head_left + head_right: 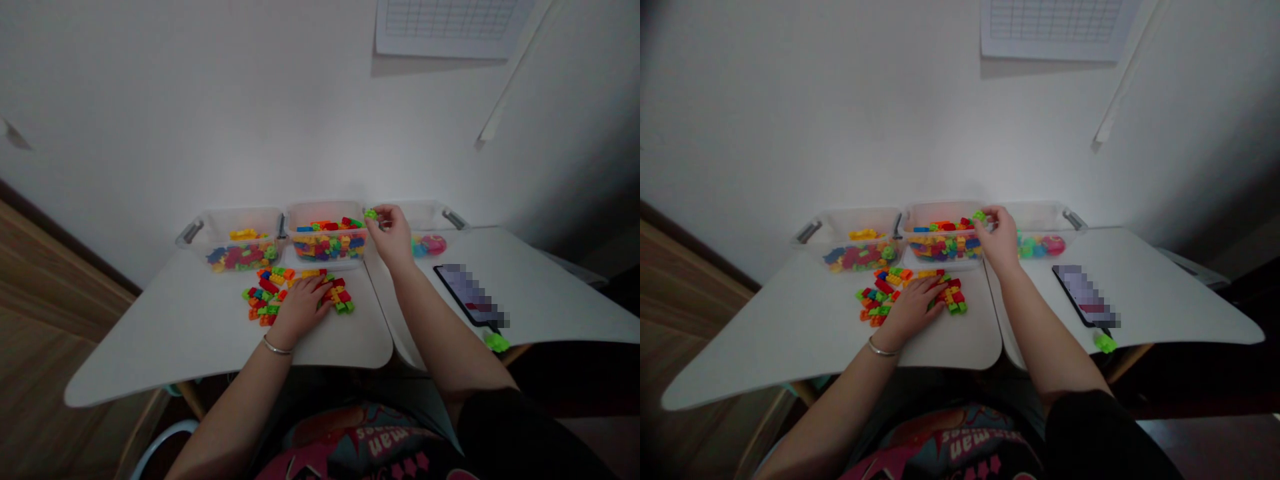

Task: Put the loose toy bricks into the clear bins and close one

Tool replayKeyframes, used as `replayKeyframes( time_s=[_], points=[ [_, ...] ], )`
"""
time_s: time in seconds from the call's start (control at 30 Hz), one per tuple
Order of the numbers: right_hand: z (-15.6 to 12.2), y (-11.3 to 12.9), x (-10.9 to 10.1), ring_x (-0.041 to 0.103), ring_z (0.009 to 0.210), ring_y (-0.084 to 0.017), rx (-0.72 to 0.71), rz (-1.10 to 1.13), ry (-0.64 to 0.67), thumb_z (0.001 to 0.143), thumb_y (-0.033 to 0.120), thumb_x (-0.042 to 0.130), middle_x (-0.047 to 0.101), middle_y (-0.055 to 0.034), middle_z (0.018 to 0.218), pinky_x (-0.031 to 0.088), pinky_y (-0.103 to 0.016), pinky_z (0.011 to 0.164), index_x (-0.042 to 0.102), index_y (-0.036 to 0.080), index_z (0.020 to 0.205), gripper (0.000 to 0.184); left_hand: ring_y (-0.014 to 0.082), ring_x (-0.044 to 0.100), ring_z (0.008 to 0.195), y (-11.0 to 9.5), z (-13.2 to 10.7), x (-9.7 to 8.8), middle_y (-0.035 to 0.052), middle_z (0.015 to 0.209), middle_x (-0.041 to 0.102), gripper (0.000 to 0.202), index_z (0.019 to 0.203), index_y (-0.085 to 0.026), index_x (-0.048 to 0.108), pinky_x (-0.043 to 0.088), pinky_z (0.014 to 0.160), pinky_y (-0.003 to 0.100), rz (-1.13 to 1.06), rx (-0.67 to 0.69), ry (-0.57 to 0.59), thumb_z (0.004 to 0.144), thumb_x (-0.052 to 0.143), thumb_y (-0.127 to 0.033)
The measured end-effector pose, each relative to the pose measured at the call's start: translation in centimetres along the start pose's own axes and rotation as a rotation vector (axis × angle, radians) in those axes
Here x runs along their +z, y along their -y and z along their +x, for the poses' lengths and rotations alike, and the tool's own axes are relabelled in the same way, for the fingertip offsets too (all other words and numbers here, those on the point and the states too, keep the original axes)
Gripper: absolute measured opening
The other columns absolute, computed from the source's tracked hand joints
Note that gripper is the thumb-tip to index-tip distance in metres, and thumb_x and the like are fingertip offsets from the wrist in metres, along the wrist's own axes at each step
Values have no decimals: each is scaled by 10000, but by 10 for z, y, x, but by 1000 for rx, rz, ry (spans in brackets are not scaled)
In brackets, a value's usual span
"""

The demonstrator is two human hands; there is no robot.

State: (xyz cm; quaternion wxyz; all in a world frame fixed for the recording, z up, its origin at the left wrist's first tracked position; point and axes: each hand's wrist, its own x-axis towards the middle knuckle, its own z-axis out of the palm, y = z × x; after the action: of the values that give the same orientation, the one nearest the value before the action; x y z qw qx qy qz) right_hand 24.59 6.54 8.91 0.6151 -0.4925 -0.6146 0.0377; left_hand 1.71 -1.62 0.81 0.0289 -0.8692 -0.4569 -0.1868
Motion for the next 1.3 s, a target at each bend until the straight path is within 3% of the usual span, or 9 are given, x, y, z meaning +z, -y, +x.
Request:
replayKeyframes(
  time_s=[0.1, 0.23, 0.37, 0.47, 0.7, 0.83, 0.97, 1.1, 1.3],
  points=[
    [20, 1, 19, 571, 794, -160, 28, 80, -9, 816, 385, 602, 641, -42, 953, 470, -326, 775, 567, 207, 997, 257, 283, 495, 1259, 0, 1, 1, 79, 1396, 544, 436, 1323, -233, 568, 388, 1084, 482, -1, -4, 16, 927, 499, -401],
    [32, 0, 40, 610, 819, -170, 62, 36, 78, 815, 380, 604, 672, -49, 983, 477, -342, 810, 564, 207, 1063, 305, 277, 491, 1264, 0, 1, 1, 78, 1396, 542, 443, 1330, -231, 560, 386, 1087, 470, -1, 5, 20, 931, 491, -410],
    [32, -2, 46, 639, 903, -225, 110, -159, 205, 801, 347, 620, 705, -41, 953, 457, -429, 892, 574, 221, 1120, 345, 279, 487, 1269, 1, 1, 1, 80, 1393, 546, 449, 1334, -235, 557, 385, 1087, 474, 2, -6, 31, 931, 488, -420],
    [26, -4, 46, 641, 951, -250, 69, -220, 277, 796, 315, 621, 719, -41, 932, 432, -467, 943, 596, 221, 1115, 334, 278, 487, 1268, 1, 1, 0, 80, 1392, 547, 443, 1329, -237, 562, 383, 1088, 474, -3, -5, 20, 930, 492, -415],
    [16, 2, 37, 622, 952, -196, -12, 46, 138, 835, 326, 563, 681, -56, 1040, 456, -410, 930, 516, 228, 1230, 410, 276, 493, 1261, 1, 1, 1, 84, 1381, 554, 437, 1328, -236, 563, 390, 1080, 474, -10, 8, 5, 925, 504, -397],
    [-11, 12, 24, 612, 850, -181, -42, 90, 114, 850, 320, 545, 667, -54, 1001, 487, -371, 850, 556, 228, 1160, 323, 278, 498, 1256, 0, 2, 0, 82, 1384, 554, 436, 1324, -233, 568, 390, 1081, 470, -3, -3, 13, 920, 516, -389],
    [-60, 6, 12, 598, 812, -194, -146, 49, 374, 830, 268, 566, 667, -66, 915, 501, -357, 776, 641, 208, 952, 155, 279, 501, 1252, 0, 1, 1, 92, 1386, 552, 438, 1315, -215, 577, 393, 1076, 463, 10, 0, 16, 917, 522, -390],
    [-102, -12, 2, 606, 943, -219, -111, 1, 624, 787, 226, 623, 671, -83, 1023, 498, -390, 855, 652, 201, 1006, 222, 274, 503, 1251, 0, 1, 2, 95, 1382, 556, 454, 1326, -206, 563, 390, 1077, 457, 22, 5, 8, 928, 500, -415],
    [-119, -23, -8, 604, 988, -222, -61, -128, 735, 807, 251, 663, 687, -74, 1032, 464, -390, 919, 672, 202, 988, 188, 270, 509, 1247, 0, 0, 2, 101, 1372, 564, 459, 1310, -185, 571, 393, 1073, 445, 35, 5, 7, 932, 485, -430]
  ],
)
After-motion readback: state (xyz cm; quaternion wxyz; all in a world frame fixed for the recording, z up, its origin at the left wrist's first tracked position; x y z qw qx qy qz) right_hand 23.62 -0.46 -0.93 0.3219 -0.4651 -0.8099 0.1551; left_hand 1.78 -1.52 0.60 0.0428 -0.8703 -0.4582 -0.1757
